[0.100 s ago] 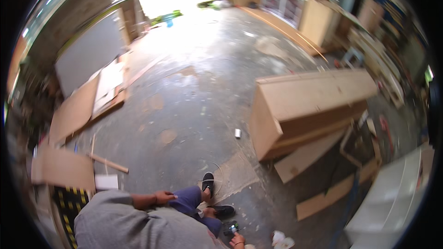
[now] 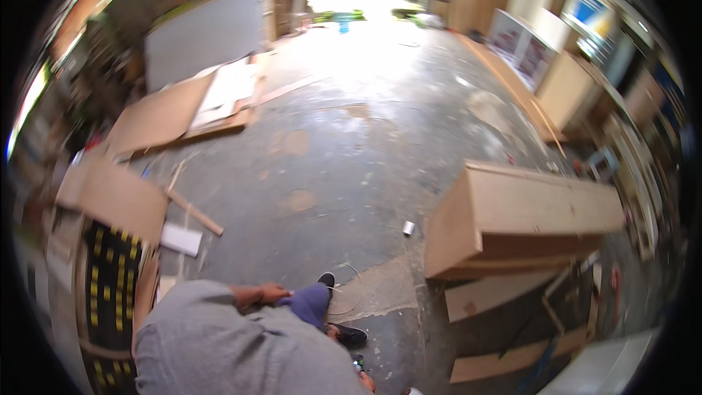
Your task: The person picks up a curved wooden panel, places it on a stack of boards, and uses a try square and a pencil to draw measurement lines on the surface. They then use a utility knife to score along a wooden guide strip on the panel.
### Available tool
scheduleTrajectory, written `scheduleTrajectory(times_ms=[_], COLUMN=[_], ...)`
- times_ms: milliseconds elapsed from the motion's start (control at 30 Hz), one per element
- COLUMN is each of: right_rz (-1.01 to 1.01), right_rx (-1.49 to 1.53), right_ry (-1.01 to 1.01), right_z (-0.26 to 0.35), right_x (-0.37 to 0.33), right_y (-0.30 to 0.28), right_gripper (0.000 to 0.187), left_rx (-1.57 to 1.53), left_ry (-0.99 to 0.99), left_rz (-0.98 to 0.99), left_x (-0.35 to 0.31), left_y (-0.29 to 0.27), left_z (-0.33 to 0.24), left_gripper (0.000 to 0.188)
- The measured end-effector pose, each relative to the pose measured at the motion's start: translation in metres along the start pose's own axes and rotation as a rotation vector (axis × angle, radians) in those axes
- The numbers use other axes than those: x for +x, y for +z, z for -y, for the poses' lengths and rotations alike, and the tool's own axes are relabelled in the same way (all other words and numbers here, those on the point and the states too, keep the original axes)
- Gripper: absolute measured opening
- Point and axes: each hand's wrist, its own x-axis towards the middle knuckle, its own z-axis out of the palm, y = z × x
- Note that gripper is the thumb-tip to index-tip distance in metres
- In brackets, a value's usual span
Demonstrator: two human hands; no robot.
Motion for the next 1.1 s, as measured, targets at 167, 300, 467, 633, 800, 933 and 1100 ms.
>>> scheduleTrajectory(times_ms=[167, 300, 467, 633, 800, 933, 1100], right_rz=[0.028, 0.077, 0.083, -0.013, -0.037, -0.107, -0.014], right_rx=[-0.361, -0.611, -1.066, -0.586, -1.081, -1.195, -1.54], right_ry=[-0.157, -0.308, -0.613, -0.535, -0.853, -0.768, -0.486], right_z=[0.095, 0.161, 0.165, 0.142, 0.178, 0.186, 0.208], right_x=[-0.039, -0.084, -0.144, -0.186, -0.246, -0.249, -0.223], right_y=[-0.001, 0.044, 0.103, 0.237, 0.319, 0.343, 0.372], right_gripper=[0.022, 0.024, 0.028, 0.043, 0.062, 0.06, 0.038], left_rx=[-0.202, -0.295, -0.421, -0.291, -0.356, -0.511, -0.825], left_ry=[0.097, -0.078, -0.035, 0.153, 0.037, -0.027, -0.13], left_rz=[-0.218, -0.254, -0.251, -0.281, -0.225, -0.227, -0.372], left_x=[-0.031, -0.036, -0.022, 0.004, 0.004, 0.006, -0.009], left_y=[0.013, 0.01, 0.002, -0.047, -0.066, -0.094, -0.121], left_z=[0.043, 0.091, 0.172, 0.269, 0.308, 0.312, 0.316], left_gripper=[0.057, 0.054, 0.053, 0.045, 0.039, 0.038, 0.038])
